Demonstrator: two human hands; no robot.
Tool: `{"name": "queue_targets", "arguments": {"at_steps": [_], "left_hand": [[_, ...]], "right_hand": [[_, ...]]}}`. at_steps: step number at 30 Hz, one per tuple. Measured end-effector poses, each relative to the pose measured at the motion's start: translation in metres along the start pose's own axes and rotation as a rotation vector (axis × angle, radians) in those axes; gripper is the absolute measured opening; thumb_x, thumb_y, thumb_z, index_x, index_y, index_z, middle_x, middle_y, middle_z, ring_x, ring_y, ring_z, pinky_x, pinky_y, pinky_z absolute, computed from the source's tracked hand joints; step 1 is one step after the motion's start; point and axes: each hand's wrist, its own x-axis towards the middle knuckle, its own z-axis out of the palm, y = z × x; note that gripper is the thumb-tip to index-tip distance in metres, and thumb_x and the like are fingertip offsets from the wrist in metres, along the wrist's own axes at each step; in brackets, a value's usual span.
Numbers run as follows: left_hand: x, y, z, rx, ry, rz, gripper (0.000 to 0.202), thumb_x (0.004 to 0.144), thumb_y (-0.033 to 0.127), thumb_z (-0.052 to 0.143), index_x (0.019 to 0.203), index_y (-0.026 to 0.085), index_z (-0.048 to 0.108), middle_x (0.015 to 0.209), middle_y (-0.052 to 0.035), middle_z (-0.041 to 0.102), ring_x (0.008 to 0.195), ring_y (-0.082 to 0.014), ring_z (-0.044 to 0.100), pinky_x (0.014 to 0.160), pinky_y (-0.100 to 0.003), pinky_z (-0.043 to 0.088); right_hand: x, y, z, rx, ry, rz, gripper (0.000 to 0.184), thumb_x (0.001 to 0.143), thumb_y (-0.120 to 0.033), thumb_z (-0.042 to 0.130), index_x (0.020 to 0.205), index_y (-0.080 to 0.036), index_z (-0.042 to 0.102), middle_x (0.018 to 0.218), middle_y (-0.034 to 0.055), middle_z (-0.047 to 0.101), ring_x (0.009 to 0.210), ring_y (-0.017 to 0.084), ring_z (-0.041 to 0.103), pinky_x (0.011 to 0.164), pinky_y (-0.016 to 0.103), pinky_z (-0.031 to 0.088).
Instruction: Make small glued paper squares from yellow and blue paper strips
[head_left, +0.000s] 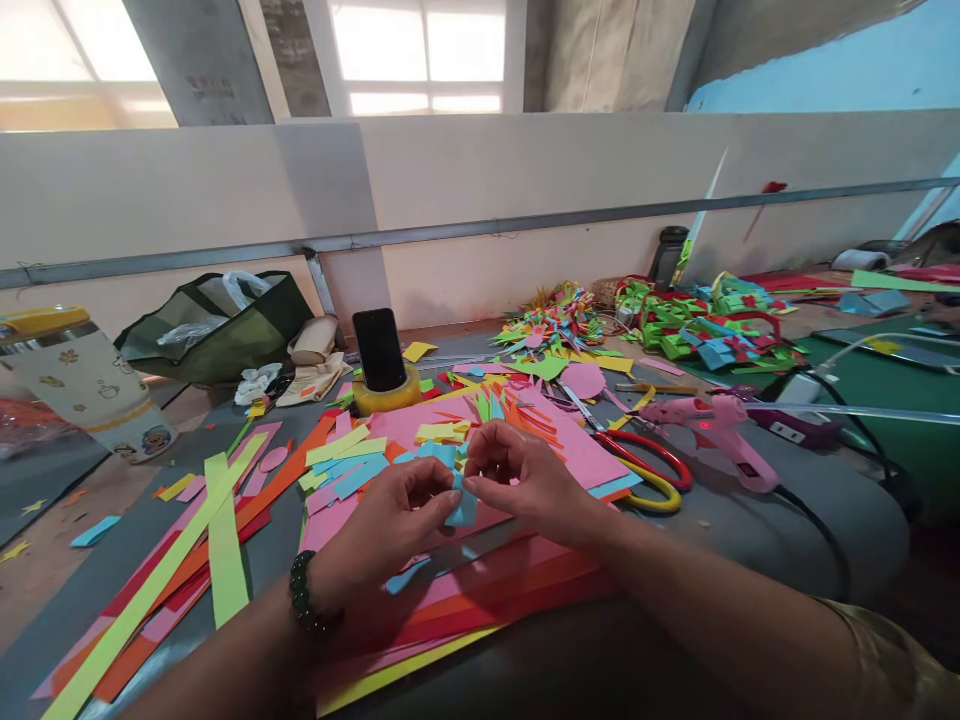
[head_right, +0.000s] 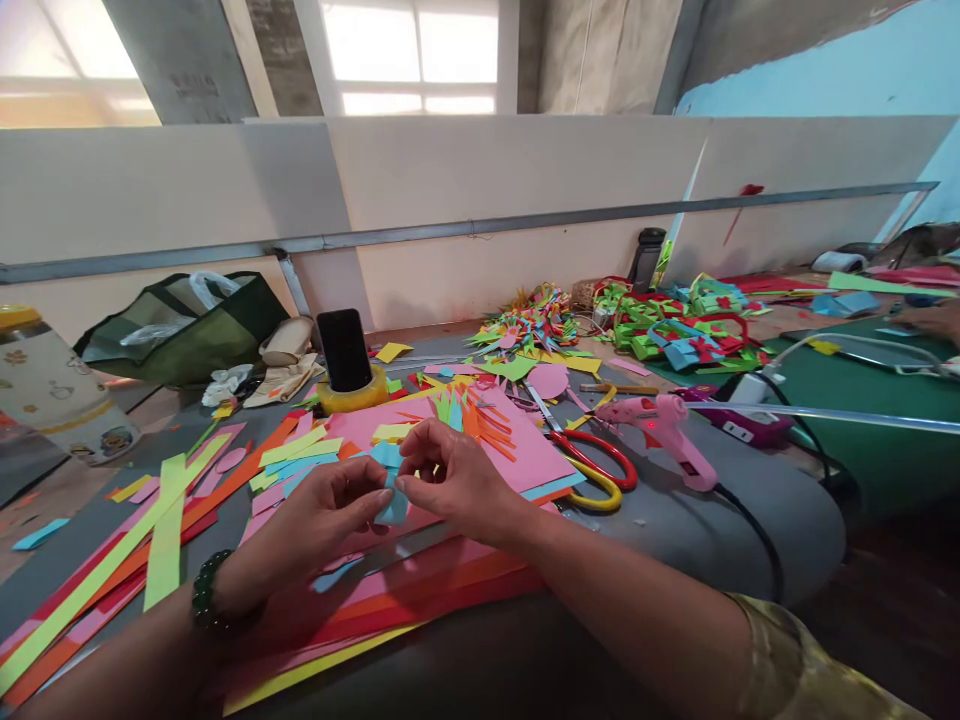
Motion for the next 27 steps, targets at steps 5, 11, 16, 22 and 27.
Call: {"name": "queue_targets", "arguments": {"at_steps": [5,11,16,22,27], "left_hand": [[0.001,0.002,0.001,-0.041,-0.006,-0.017,0.02,0.079,0.035,0.059,0.075,0.016,0.054,0.069,0.0013,0.053,0.061,-0.0095,0.049,0.059,-0.023,0.049],[0.001,0.001,0.0,-0.018,-0.009,0.0,0.017,0.08,0.033,0.056,0.075,0.017,0.055,0.069,0.0015,0.052,0.06,-0.0095,0.047,0.056,-0.021,0.043],[-0.002,0.01,-0.006,0.031,0.069,0.037,0.011,0.075,0.025,0.061,0.071,0.016,0.057,0.063,0.0035,0.049,0.058,-0.0078,0.042,0.053,-0.019,0.035],[0.005,0.008,-0.048,-0.424,0.395,-0.063,0.012,0.069,0.022,0.065,0.075,0.018,0.055,0.059,0.0067,0.046,0.05,-0.0051,0.043,0.045,-0.015,0.035],[0.009,0.006,-0.106,-0.729,0.812,-0.084,0.003,0.068,0.013,0.052,0.069,0.016,0.051,0.056,0.0039,0.052,0.046,-0.0072,0.048,0.039,-0.016,0.036]], "right_hand": [[0.0,0.001,0.0,-0.023,0.002,-0.01,0.02,0.073,-0.02,0.061,0.085,-0.018,0.046,0.072,-0.0033,0.055,0.056,0.007,0.039,0.052,0.021,0.033],[-0.002,-0.002,-0.001,-0.082,0.004,-0.011,0.02,0.075,-0.025,0.062,0.085,-0.019,0.046,0.075,-0.0025,0.054,0.055,0.007,0.038,0.051,0.021,0.033],[-0.006,-0.008,-0.005,-0.201,-0.148,0.001,0.045,0.076,-0.043,0.065,0.111,-0.018,0.051,0.099,0.0027,0.057,0.059,0.006,0.041,0.051,0.021,0.034],[-0.012,-0.009,-0.007,-0.27,-0.518,-0.15,0.028,0.093,-0.029,0.046,0.084,-0.014,0.067,0.077,0.0023,0.064,0.072,0.01,0.057,0.069,0.02,0.042],[-0.024,-0.015,-0.016,-0.449,-0.517,-0.306,0.03,0.094,-0.032,0.043,0.092,-0.017,0.068,0.081,0.0046,0.068,0.076,0.011,0.062,0.071,0.019,0.043]]}}
